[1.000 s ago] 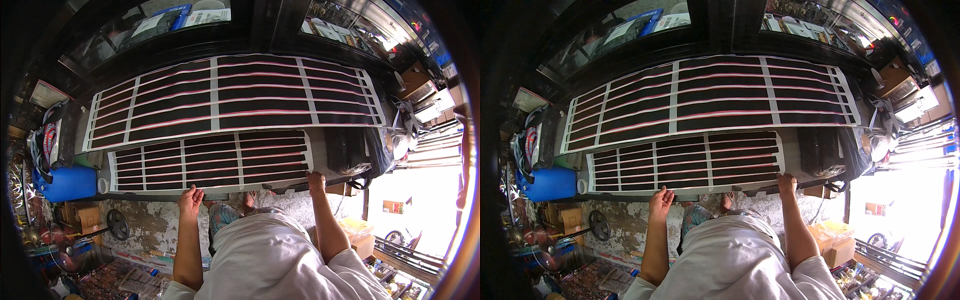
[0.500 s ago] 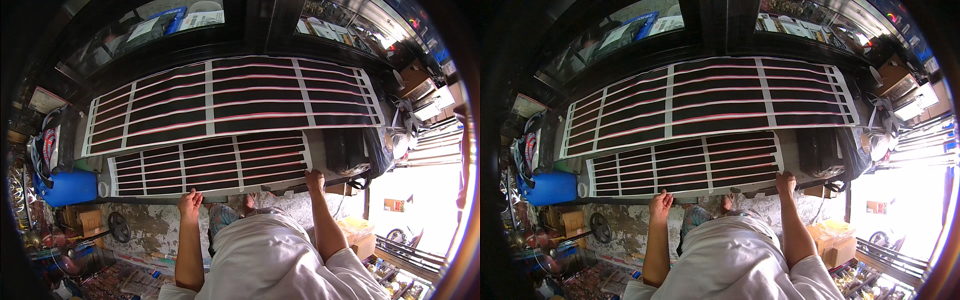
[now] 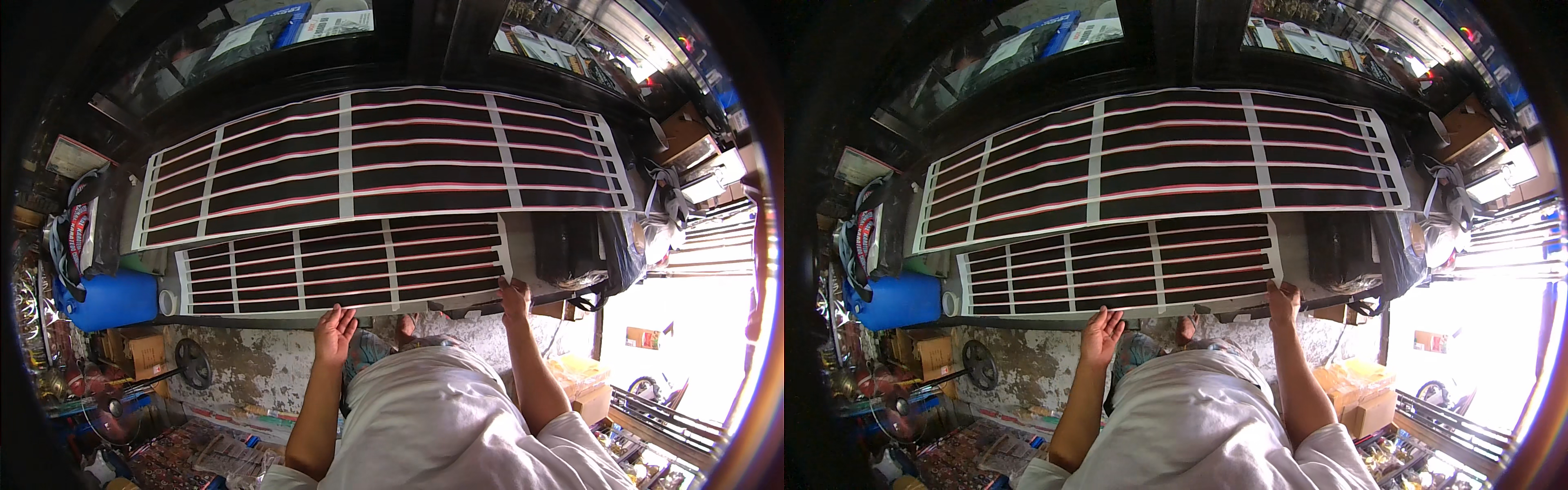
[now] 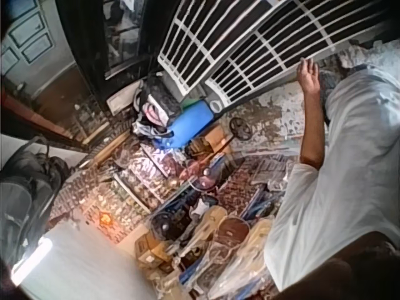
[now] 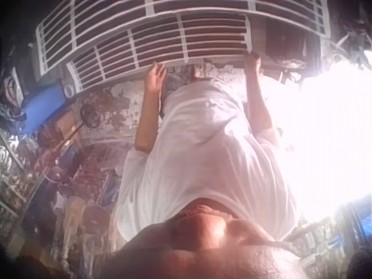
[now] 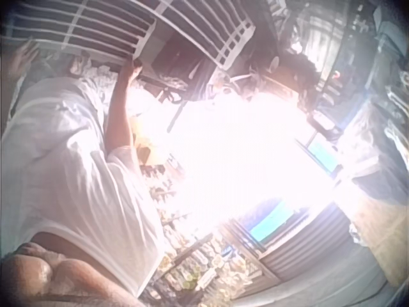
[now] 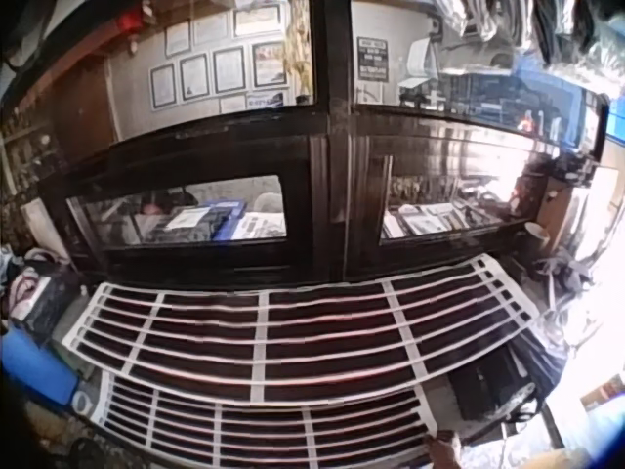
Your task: The person aligns and secures white plastic strips onto a black slatted grille using white tape. They repeatedly position the strips, press them down, and apply tape to hold them in place on a workbench.
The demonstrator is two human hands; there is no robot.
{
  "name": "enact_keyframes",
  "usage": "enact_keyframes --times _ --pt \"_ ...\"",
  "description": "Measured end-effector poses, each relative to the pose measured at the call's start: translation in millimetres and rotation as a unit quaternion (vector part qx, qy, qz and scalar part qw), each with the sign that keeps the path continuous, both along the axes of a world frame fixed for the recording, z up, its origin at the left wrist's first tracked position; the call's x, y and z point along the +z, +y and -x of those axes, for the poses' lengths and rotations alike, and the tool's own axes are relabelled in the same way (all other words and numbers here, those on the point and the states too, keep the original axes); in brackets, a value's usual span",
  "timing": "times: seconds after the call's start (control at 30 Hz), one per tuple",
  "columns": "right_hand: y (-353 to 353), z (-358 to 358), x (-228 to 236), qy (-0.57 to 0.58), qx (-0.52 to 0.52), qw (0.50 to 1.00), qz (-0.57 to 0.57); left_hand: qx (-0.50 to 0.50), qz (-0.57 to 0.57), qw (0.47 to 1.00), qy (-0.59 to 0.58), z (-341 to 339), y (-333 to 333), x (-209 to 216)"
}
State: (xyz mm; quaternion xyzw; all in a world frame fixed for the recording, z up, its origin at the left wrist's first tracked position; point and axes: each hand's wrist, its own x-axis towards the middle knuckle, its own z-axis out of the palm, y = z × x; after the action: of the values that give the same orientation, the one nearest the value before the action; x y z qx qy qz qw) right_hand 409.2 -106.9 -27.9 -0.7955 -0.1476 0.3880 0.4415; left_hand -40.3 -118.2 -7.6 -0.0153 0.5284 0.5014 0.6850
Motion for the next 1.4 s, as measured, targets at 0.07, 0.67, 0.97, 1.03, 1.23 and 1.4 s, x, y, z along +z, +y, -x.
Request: enact_keyframes --times 0.07,0.67,0.97,1.03,1.23,1.4 --pt "9 19 18 0.079 -0.034 0.995 0.042 0.009 -0.014 0.999 -0.029 -6 0 -5" --pt "-2 151 28 0.358 -0.022 0.933 0.030 -0.117 0.054 0.991 -0.043 -78 8 1" --pt "-4 152 32 0.386 -0.037 0.921 -0.027 -0.320 -0.363 0.582 0.653 -67 40 46" --pt "-5 150 32 0.382 -0.023 0.924 -0.020 -0.374 -0.419 0.508 0.654 -67 50 37" --pt "-3 147 41 0.372 -0.008 0.928 -0.010 -0.460 -0.419 0.452 0.640 -71 58 30" --pt "-5 143 42 0.378 0.009 0.926 -0.019 -0.455 -0.445 0.379 0.672 -75 55 30"
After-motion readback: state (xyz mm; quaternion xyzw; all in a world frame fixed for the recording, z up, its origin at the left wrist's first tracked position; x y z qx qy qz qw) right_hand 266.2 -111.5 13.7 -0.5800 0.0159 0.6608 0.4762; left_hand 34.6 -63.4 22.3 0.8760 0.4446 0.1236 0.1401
